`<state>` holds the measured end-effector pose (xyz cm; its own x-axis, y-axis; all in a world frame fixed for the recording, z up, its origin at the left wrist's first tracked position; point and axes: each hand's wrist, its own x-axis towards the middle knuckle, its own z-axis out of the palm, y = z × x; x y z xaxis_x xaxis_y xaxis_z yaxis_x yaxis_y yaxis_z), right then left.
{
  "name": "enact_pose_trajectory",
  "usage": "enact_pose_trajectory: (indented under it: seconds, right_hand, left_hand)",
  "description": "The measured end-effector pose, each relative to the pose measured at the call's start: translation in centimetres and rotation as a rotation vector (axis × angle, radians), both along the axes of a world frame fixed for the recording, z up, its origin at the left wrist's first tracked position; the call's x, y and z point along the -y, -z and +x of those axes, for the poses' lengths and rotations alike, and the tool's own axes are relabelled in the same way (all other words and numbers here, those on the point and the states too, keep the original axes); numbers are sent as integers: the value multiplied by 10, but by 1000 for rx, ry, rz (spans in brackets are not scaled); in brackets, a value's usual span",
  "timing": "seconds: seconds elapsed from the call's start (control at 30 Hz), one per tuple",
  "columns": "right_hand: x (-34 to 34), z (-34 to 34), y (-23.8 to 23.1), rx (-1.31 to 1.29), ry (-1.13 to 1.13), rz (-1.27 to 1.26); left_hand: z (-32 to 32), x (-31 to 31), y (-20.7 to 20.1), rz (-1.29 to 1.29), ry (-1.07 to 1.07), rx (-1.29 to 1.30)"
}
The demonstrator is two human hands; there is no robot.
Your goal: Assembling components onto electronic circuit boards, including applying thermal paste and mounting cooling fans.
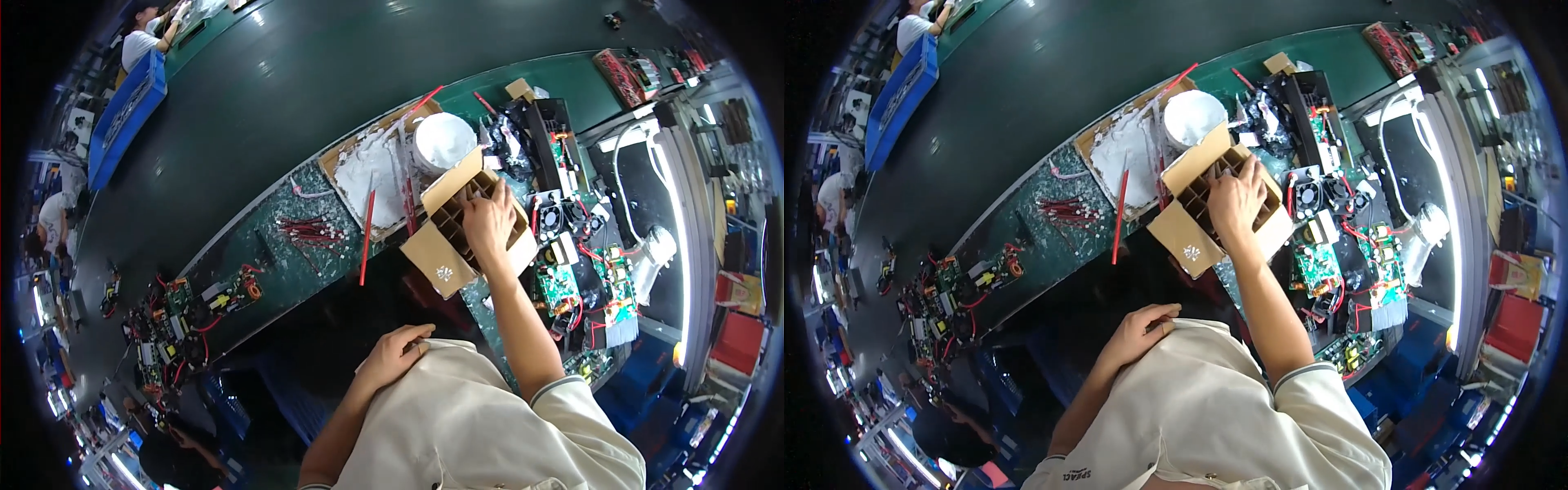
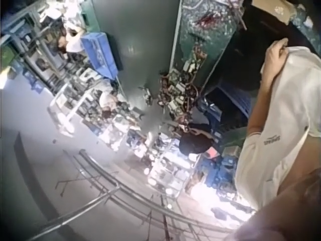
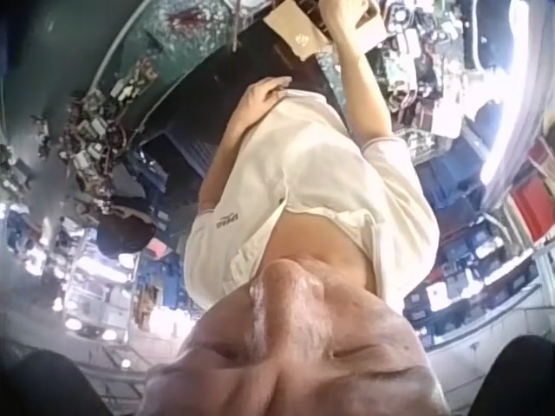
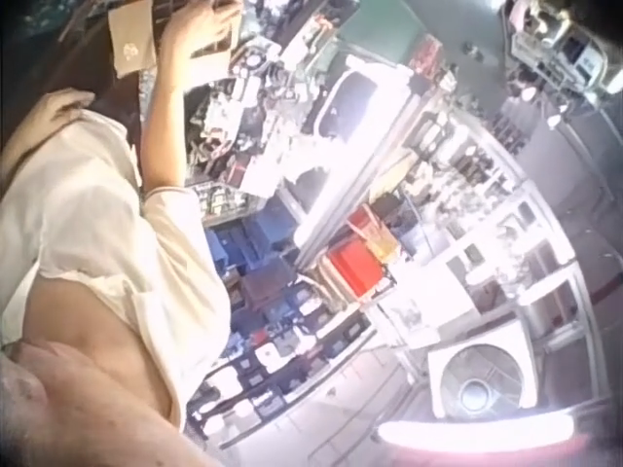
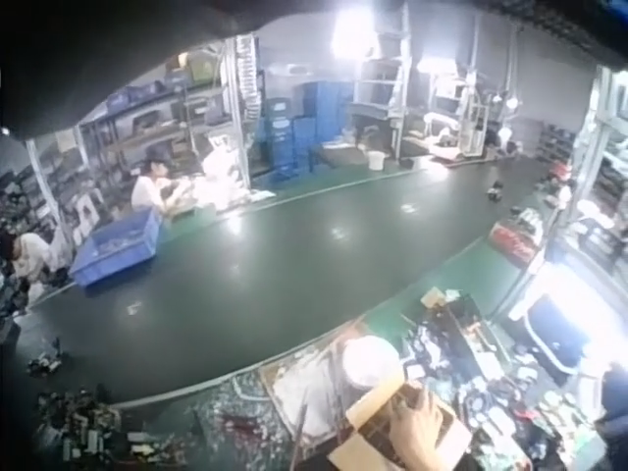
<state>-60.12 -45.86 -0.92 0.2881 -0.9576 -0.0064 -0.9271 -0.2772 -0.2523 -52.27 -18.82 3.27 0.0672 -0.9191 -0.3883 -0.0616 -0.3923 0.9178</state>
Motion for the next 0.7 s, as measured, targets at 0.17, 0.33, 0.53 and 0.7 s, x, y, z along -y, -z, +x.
enact_pose_trajectory:
  seconds: [0.17, 0.33, 0.53, 0.7]
  right_hand:
    - [-2, -2, -13, 136, 1, -62]
    - [-5, -5, -29, 97, -10, -117]
    - [0, 10, -1, 16, 58, -6]
    - [5, 4, -17, 111, 16, -182]
  left_hand:
    - [3, -3, 12, -22, 39, -121]
    - [16, 14, 14, 3, -12, -197]
    - [1, 25, 3, -78, -22, -234]
    - [7, 9, 16, -41, -31, -191]
